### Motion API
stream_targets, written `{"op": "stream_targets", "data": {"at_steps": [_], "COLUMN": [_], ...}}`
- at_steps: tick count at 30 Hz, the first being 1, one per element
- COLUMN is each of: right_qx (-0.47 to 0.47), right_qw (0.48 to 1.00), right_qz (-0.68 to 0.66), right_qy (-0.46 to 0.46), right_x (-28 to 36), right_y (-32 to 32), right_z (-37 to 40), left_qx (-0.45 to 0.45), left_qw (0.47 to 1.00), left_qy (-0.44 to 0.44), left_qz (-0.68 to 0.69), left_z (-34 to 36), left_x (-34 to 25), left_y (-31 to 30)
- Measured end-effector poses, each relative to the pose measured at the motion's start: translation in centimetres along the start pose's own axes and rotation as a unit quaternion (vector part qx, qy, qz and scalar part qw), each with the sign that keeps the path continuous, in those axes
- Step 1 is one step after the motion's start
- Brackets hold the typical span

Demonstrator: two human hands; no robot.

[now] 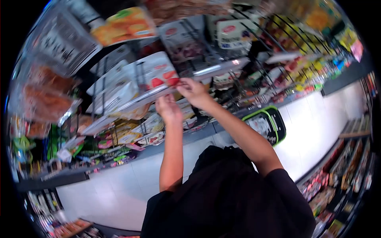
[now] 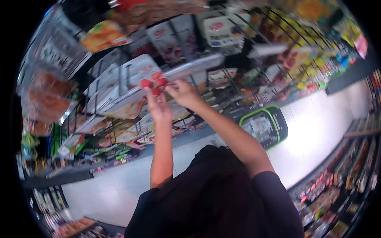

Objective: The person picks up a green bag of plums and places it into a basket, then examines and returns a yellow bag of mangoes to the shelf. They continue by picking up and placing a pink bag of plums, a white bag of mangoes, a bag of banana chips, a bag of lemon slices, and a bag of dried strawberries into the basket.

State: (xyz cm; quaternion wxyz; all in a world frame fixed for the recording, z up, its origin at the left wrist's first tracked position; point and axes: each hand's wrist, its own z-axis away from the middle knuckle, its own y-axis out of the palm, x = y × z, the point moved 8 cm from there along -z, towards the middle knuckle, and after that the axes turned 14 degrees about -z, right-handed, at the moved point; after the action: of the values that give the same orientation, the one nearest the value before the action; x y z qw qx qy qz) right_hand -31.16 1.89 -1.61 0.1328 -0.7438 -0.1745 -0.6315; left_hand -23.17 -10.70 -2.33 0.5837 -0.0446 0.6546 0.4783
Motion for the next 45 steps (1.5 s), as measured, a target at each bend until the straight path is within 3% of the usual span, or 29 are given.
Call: {"op": "stream_targets", "data": {"at_steps": [2, 4, 5, 8, 10, 13, 16, 18, 20, 21, 23, 27, 30, 33, 34, 37, 40, 41, 44, 45], "right_qx": [-0.068, -0.073, -0.083, -0.049, 0.006, -0.018, -0.059, -0.084, -0.208, -0.280, -0.371, -0.308, -0.305, -0.284, -0.276, -0.250, -0.222, -0.213, -0.155, -0.148], "right_qw": [0.996, 0.995, 0.990, 0.993, 1.000, 0.996, 0.985, 0.955, 0.925, 0.911, 0.819, 0.785, 0.784, 0.792, 0.790, 0.775, 0.755, 0.748, 0.740, 0.714], "right_qz": [0.040, 0.033, -0.008, -0.001, 0.016, 0.031, 0.147, 0.251, 0.233, 0.223, 0.239, 0.228, 0.198, 0.157, 0.146, 0.114, 0.083, 0.076, 0.033, 0.016], "right_qy": [-0.040, -0.061, -0.113, -0.109, -0.017, 0.083, 0.066, 0.135, 0.217, 0.204, 0.366, 0.487, 0.504, 0.517, 0.528, 0.569, 0.612, 0.624, 0.653, 0.685], "right_x": [3.2, 4.8, 5.4, 5.9, 3.8, -1.3, -5.7, -9.2, -14.7, -18.6, -22.3, -27.4, -27.8, -29.4, -30.4, -33.0, -36.9, -38.6, -39.6, -40.6], "right_y": [-1.0, -1.8, -2.3, -3.4, -4.6, -8.5, -14.6, -19.4, -25.0, -27.5, -31.3, -35.1, -39.0, -42.6, -43.4, -45.4, -44.9, -44.8, -44.1, -43.4], "right_z": [2.9, 5.5, 7.2, 12.7, 16.5, 23.1, 29.3, 33.5, 39.2, 42.9, 49.3, 58.7, 61.0, 62.9, 63.7, 65.4, 66.9, 67.5, 67.3, 67.9], "left_qx": [0.033, 0.011, 0.011, -0.018, 0.055, 0.160, 0.223, 0.344, 0.439, 0.494, 0.594, 0.616, 0.490, 0.459, 0.492, 0.544, 0.553, 0.561, 0.586, 0.594], "left_qw": [0.999, 0.999, 0.999, 0.995, 0.988, 0.965, 0.927, 0.864, 0.777, 0.728, 0.618, 0.421, 0.503, 0.301, 0.250, 0.284, 0.307, 0.282, 0.330, 0.368], "left_qy": [0.002, -0.032, -0.039, -0.052, -0.013, 0.000, -0.044, -0.083, -0.156, -0.158, -0.162, -0.093, -0.156, -0.181, -0.157, -0.158, -0.231, -0.192, -0.221, -0.245], "left_qz": [-0.002, -0.022, -0.036, -0.089, -0.142, -0.208, -0.299, -0.358, -0.423, -0.448, -0.489, -0.659, -0.694, -0.816, -0.819, -0.774, -0.739, -0.755, -0.706, -0.672], "left_z": [1.3, 1.5, 1.2, 3.9, 6.0, 11.1, 16.9, 20.4, 24.3, 25.8, 28.6, 31.1, 30.0, 30.2, 31.6, 35.8, 38.5, 39.5, 40.8, 41.1], "left_x": [-1.3, -0.5, 0.3, 0.4, 0.9, 2.7, 8.0, 12.6, 17.0, 19.5, 25.3, 32.5, 37.7, 41.0, 41.1, 43.1, 48.5, 50.1, 58.8, 62.3], "left_y": [1.6, 0.9, 0.0, -0.3, -1.0, 0.2, 1.3, 2.0, 2.8, 2.5, 0.6, -3.2, -9.4, -16.7, -15.6, -11.1, -8.3, -5.3, -2.4, -2.2]}}
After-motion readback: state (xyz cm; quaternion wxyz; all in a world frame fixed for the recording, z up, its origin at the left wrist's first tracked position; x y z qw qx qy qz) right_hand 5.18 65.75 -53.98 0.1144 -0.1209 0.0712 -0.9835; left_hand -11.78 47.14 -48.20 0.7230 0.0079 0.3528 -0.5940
